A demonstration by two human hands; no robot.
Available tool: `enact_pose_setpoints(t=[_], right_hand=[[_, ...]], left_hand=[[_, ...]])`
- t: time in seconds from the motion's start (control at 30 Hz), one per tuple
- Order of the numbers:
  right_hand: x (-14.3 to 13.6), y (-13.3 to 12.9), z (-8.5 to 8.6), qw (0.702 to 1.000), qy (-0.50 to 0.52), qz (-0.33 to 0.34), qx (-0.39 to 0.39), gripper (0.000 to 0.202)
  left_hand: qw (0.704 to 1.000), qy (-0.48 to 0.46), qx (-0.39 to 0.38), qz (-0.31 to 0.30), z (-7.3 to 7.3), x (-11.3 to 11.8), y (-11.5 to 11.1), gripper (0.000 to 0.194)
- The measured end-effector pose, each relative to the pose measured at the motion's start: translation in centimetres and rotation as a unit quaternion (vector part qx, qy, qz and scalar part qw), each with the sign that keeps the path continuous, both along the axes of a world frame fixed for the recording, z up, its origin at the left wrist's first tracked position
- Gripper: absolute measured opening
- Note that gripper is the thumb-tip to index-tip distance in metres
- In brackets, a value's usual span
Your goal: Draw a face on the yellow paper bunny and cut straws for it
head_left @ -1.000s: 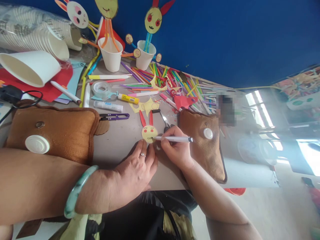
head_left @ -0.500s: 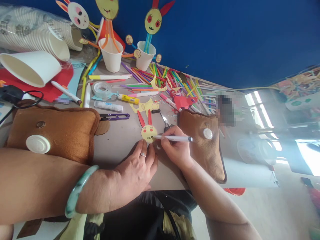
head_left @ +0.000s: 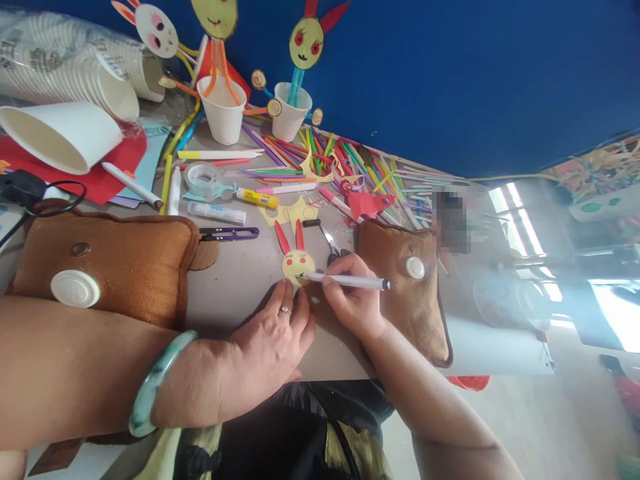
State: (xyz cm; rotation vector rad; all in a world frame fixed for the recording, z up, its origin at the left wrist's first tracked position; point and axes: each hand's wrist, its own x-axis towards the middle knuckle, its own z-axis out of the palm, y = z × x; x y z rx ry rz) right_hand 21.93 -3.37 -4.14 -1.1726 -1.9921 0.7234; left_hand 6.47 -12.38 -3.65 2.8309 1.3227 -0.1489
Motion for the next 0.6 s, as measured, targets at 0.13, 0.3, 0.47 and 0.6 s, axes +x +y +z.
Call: enact_pose_setpoints(t=[0.13, 0.3, 0.47, 0.6], right_hand=[[-0.09, -0.15, -0.12, 0.999, -0.024, 0.019, -0.010, 0.009], [-0.17, -0.18, -0.17, 0.999, -0.037, 0.025, -0.018, 0.008], [-0.18, -0.20, -0.20, 0.998, -0.044, 0.025, -0.027, 0.008], [-0.22, -0.22, -0.19, 0.998, -0.047, 0.023, -0.033, 0.009]], left_hand=[[1.000, -0.001, 0.000, -0.005, -0.02, 0.02, 0.07, 0.090], [1.000, -0.003, 0.005, -0.002, -0.04, -0.05, 0.05, 0.090], [1.000, 0.001, -0.003, -0.006, -0.02, -0.08, 0.02, 0.088], [1.000, 0.005, -0.012, -0.005, 0.13, 0.00, 0.11, 0.089]])
